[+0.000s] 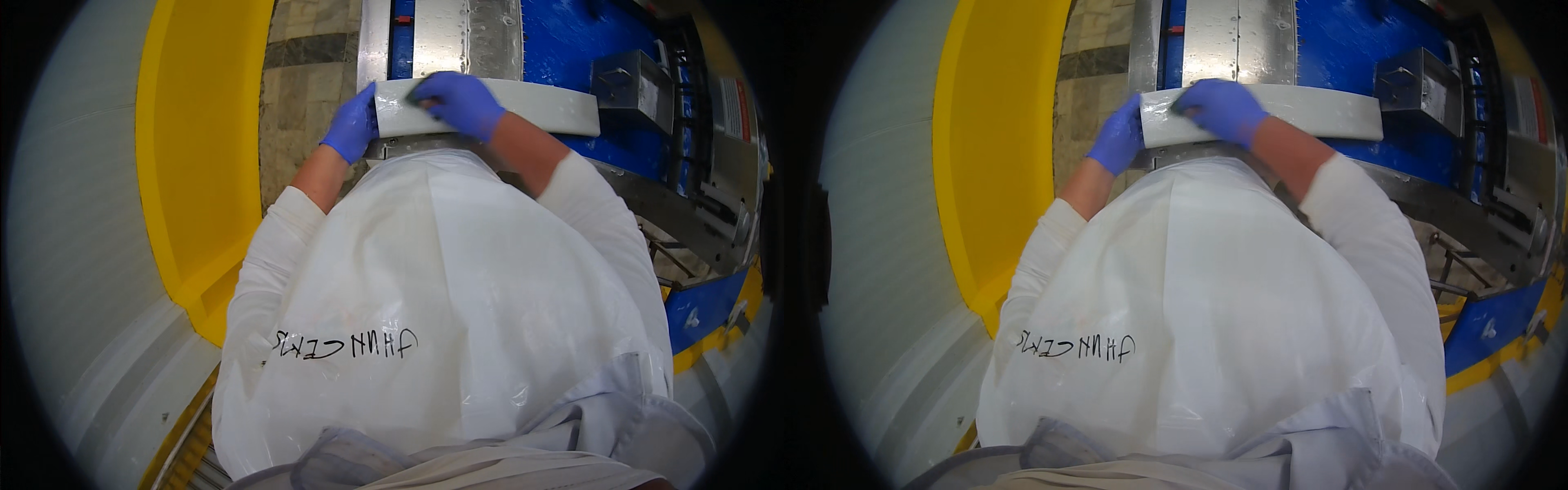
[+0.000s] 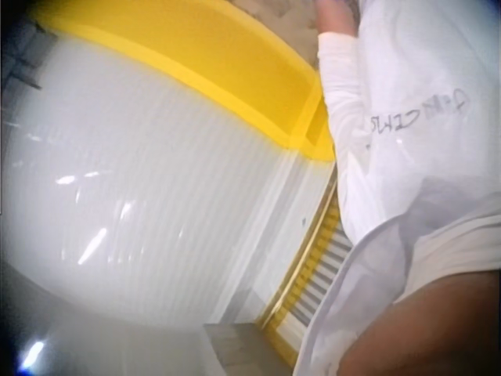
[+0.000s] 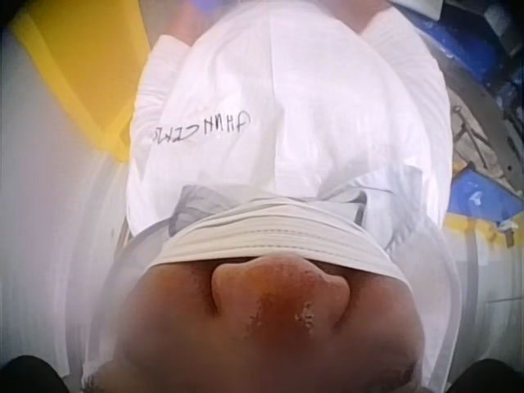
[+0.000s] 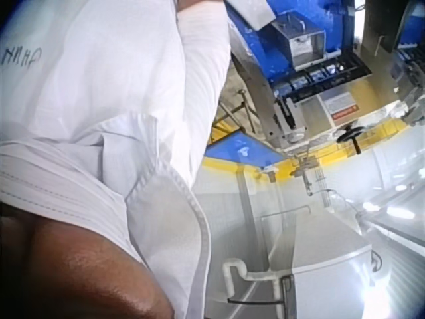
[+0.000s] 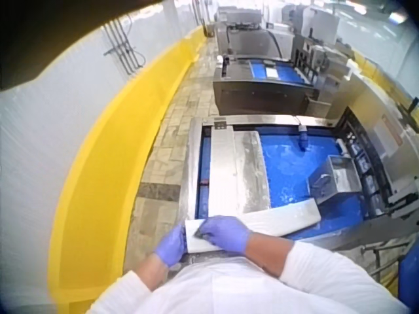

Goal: The person handles white rectangular blocks and metal molds at a stainless steel workstation. They place a block into a mold, then repeatedly open and close the machine's lid while adjusting internal components. The person continues to manipulate the molds and blocks throughout the clip.

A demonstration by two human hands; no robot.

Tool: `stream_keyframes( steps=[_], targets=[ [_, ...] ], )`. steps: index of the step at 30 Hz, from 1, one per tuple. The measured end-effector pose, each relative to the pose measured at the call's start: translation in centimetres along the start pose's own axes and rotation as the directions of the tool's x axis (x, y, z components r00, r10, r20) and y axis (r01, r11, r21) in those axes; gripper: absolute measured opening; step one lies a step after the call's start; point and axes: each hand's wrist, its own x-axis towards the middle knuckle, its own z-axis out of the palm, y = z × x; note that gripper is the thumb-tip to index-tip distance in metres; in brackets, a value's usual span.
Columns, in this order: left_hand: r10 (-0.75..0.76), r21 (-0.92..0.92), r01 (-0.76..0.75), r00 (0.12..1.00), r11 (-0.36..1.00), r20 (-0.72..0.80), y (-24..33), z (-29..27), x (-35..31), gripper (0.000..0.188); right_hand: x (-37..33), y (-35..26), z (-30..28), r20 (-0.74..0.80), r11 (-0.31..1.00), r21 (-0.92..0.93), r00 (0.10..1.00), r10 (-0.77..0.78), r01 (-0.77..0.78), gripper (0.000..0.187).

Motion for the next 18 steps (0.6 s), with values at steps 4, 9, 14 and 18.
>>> stream_keyframes(
  steps=[4,9,14,18],
  targets=[
    [0.038,0.207,-0.054,0.996,0.977,0.08,-0.1,0.4,-1.2,0.042,-4.3,6.7,-4.2,-0.161,0.96,0.042,0.946,0.28,-0.277,0.022],
    [0.015,0.302,-0.061,0.988,0.951,0.155,0.2,-0.2,-1.2,0.047,0.9,-1.1,2.6,-0.027,0.977,-0.213,1.0,-0.003,-0.003,0.024],
    [-0.016,0.31,-0.057,0.973,0.949,0.229,0.6,-1.1,-2.4,0.052,0.8,-0.5,1.3,0.01,0.99,0.023,0.99,0.138,-0.138,0.024],
    [0.0,0.296,-0.079,0.966,0.952,0.258,0.6,-0.9,-3.2,0.057,0.9,1.0,-0.4,-0.038,0.948,-0.214,0.971,0.235,-0.238,0.023]
  ],
)
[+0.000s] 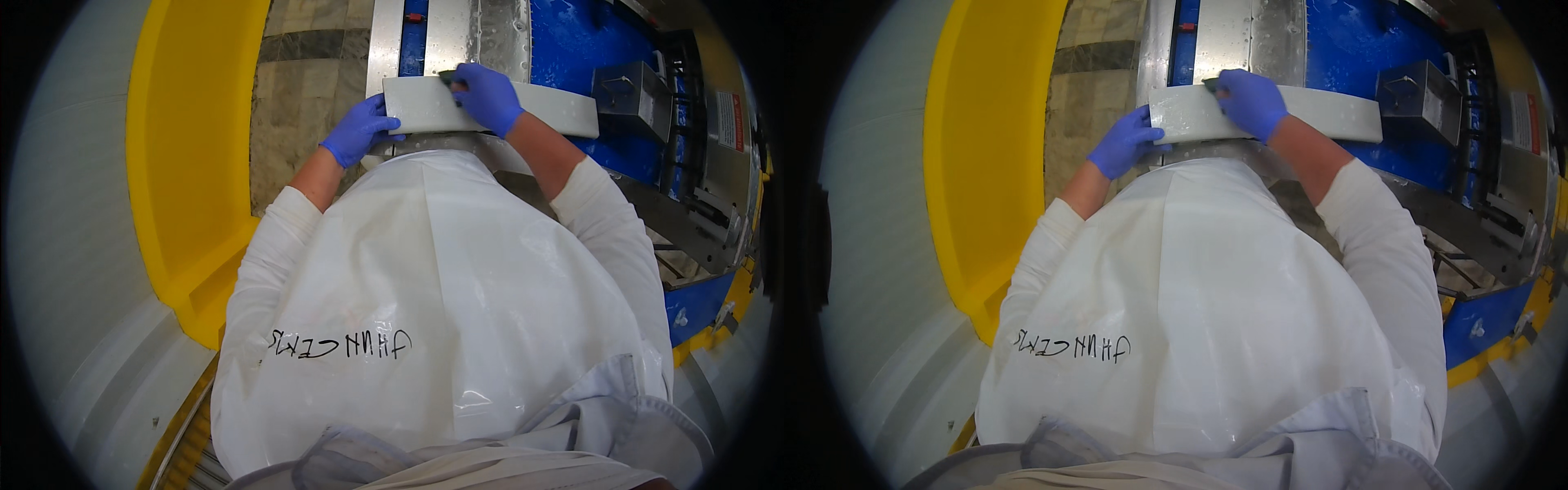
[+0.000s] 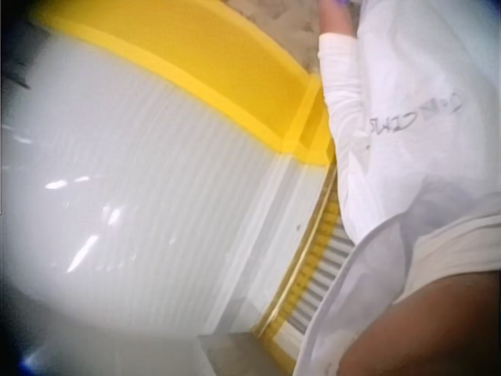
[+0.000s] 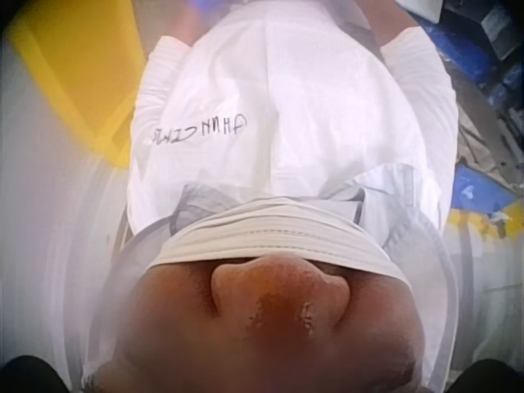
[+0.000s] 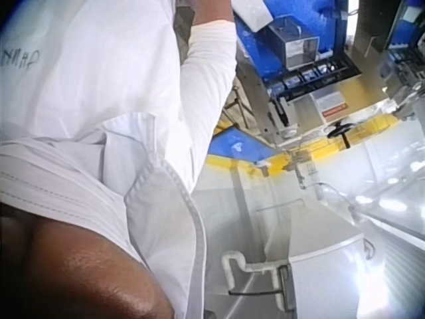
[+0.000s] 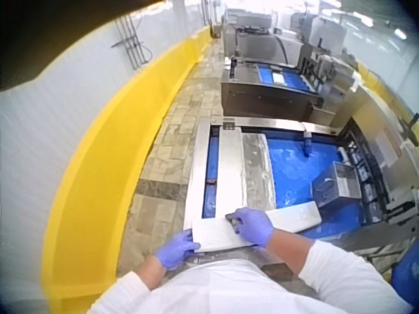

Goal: The person handles white rectangular blocks and metal molds at a stainless steel workstation. They place a block into a mold, then repeatedly open and close the machine's lid while adjusting internal components. The person continues to manipulate the molds and blocks throughout the clip.

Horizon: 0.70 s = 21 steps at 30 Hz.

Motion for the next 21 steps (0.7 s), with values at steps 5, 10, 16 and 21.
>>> stream_keyframes(
  steps=[5,10,16,21],
  targets=[
    [-0.013,0.005,0.013,1.0,1.0,0.003,0.4,0.2,0.1,0.06,2.2,-7.2,3.0,-0.015,0.952,-0.098,0.956,-0.293,0.29,0.018],
    [-0.025,0.071,0.028,0.999,0.997,-0.039,0.3,-0.6,0.3,0.05,2.0,-8.2,3.0,0.028,0.955,-0.111,0.961,-0.274,0.276,0.019],
    [0.0,0.007,0.0,1.0,1.0,-0.009,0.8,0.0,-0.1,0.057,4.4,-7.5,2.0,0.005,0.985,-0.115,0.992,-0.129,0.129,0.015],
    [0.019,0.082,-0.02,1.0,0.996,0.015,-1.3,-1.6,0.8,0.055,-1.8,-5.7,4.1,-0.001,0.93,-0.019,0.93,-0.368,0.368,0.014]
  ],
)
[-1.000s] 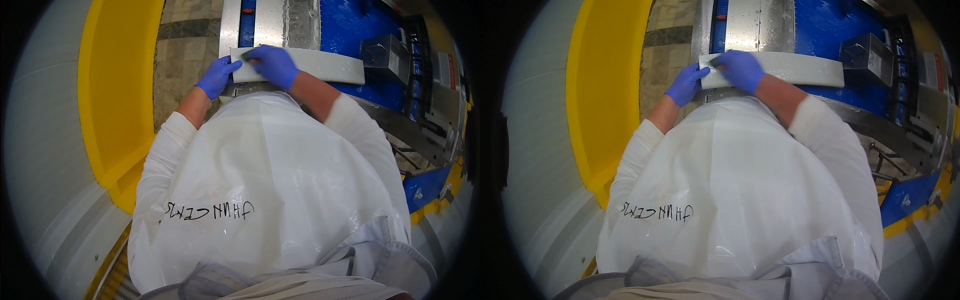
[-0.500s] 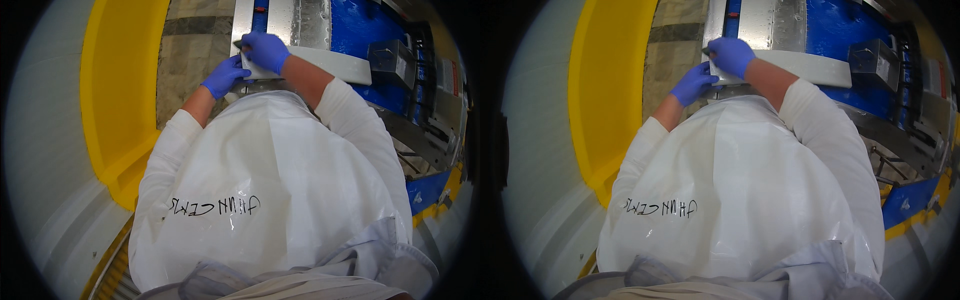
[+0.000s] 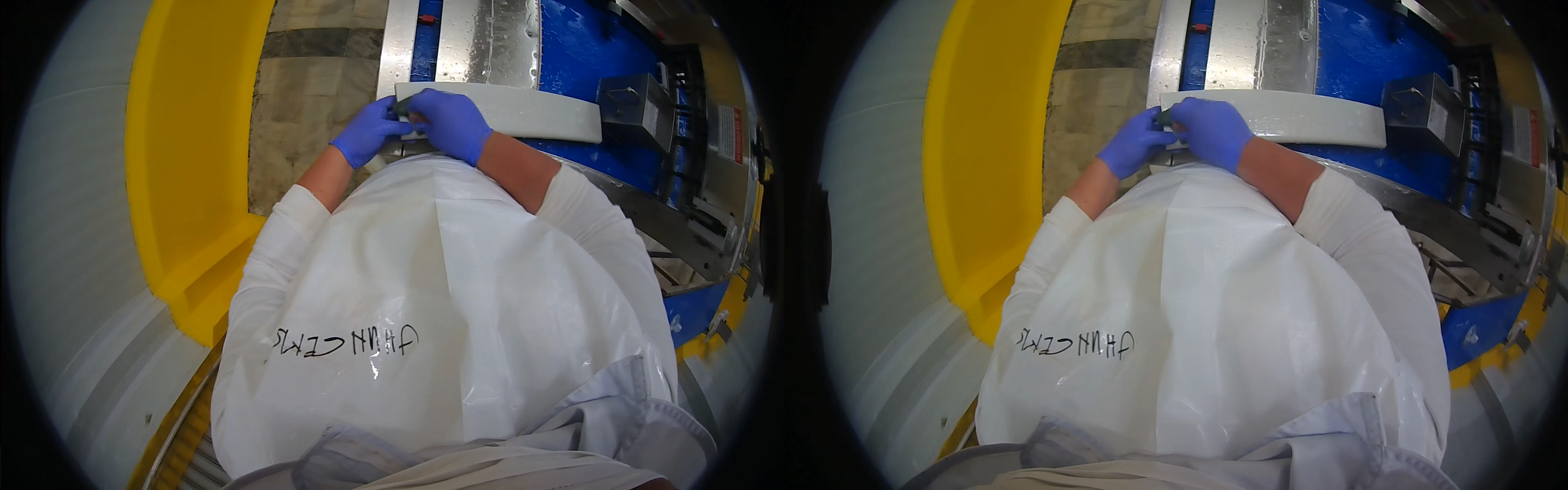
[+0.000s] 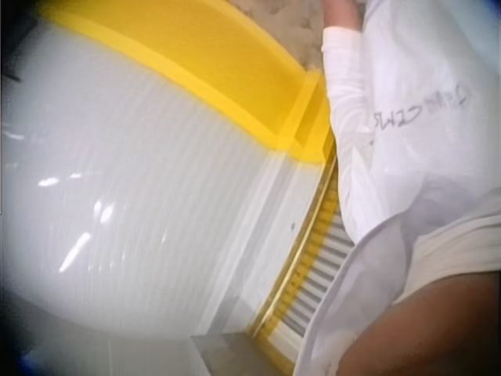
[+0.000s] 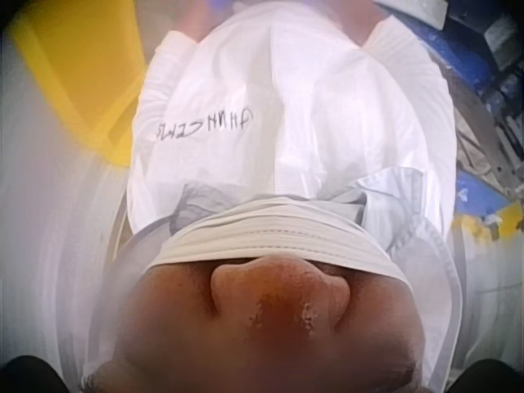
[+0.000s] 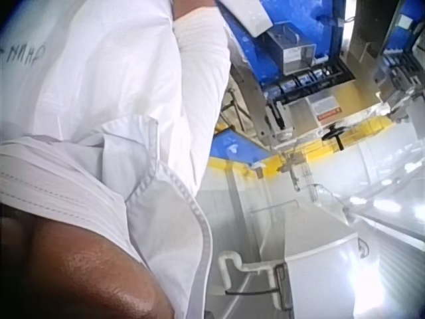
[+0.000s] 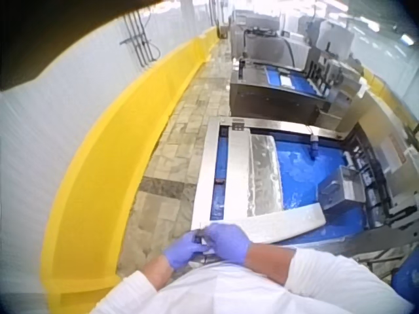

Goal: The person handles white rectangular blocks and metal molds at a stainless steel workstation. They place a block into a mold, then repeatedly open and close the machine's lid while adjusting internal components. The person continues to manipulate the molds and blocks throughout the clip.

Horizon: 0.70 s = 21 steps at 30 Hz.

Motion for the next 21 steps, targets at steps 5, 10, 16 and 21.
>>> stream_keyframes(
  steps=[5,10,16,21],
  targets=[
    [-0.013,-0.073,0.013,1.0,0.997,-0.001,0.8,1.0,-0.7,0.061,-3.3,8.4,-5.6,-0.136,0.895,-0.088,0.895,0.424,-0.437,0.015],
    [-0.005,-0.106,0.007,1.0,0.994,0.022,0.7,1.2,-0.4,0.064,-2.7,1.4,-1.3,-0.069,0.966,0.156,0.973,0.219,-0.206,0.024],
    [-0.014,-0.047,0.014,1.0,0.999,-0.016,1.1,1.8,-1.0,0.067,-9.9,7.2,-5.1,-0.091,0.926,0.025,0.921,0.378,-0.377,0.026],
    [-0.011,-0.018,0.01,0.999,1.0,-0.04,0.9,2.2,-0.9,0.068,-15.4,14.7,-8.3,-0.251,0.755,0.01,0.729,0.636,-0.655,0.029]
  ],
)
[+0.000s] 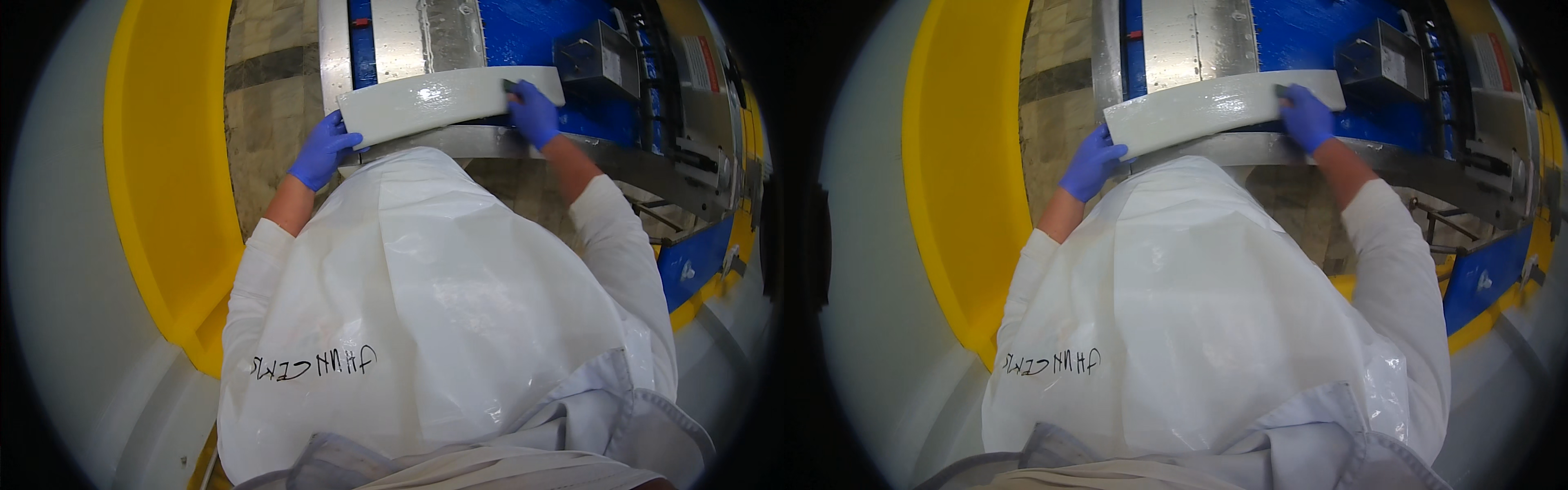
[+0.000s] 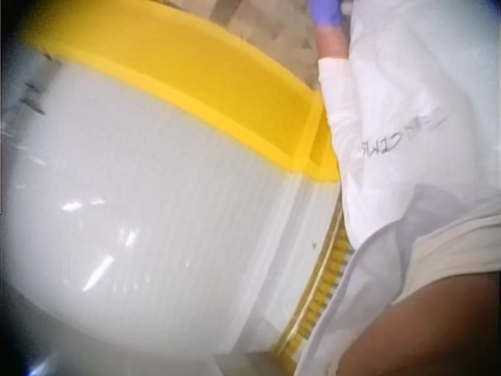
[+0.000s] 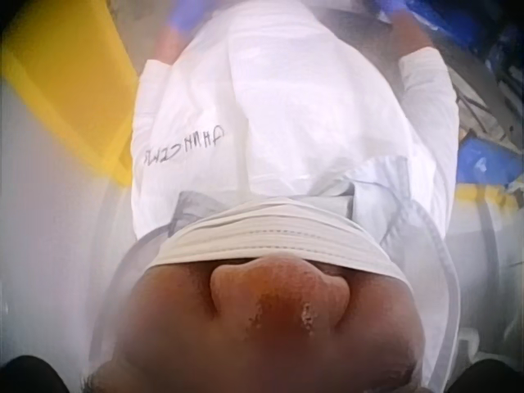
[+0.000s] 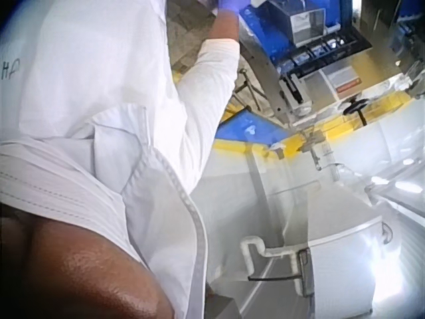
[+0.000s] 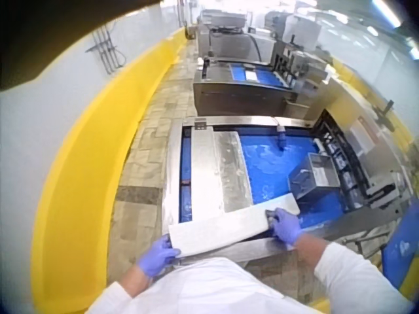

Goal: The person handles white rectangular blocks and metal molds at a stainless steel workstation. They place a block into a mold, then repeatedly open and close the machine's lid while adjusting internal components. The person continues to manipulate the molds and blocks throughout the clip.

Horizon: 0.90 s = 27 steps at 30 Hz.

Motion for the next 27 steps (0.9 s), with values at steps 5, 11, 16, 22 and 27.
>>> stream_keyframes(
  steps=[5,11,16,22,27],
  targets=[
    [0.028,-0.042,-0.029,0.999,0.999,-0.021,-1.0,-0.4,1.0,0.063,-1.9,-12.7,5.6,0.189,0.843,0.11,0.822,-0.538,0.526,0.026],
    [-0.004,0.069,0.006,0.999,0.998,-0.039,-0.7,-0.4,0.9,0.069,2.2,1.4,1.1,-0.158,0.988,0.156,0.987,0.039,-0.014,0.028],
    [0.013,0.106,-0.005,0.996,0.994,-0.083,0.5,1.8,-0.1,0.068,3.8,4.8,0.5,-0.244,0.994,0.029,0.963,0.111,-0.108,0.032],
    [-0.051,0.105,0.07,0.984,0.992,-0.169,-1.8,-0.3,0.1,0.058,-2.0,-9.3,4.0,0.003,0.913,0.017,0.914,-0.407,0.407,0.025],
    [0.068,0.536,0.046,0.979,0.843,-0.191,-4.5,-3.9,-0.3,0.049,0.4,1.3,1.1,-0.322,0.982,0.119,0.942,-0.1,0.145,0.021]
  ],
)
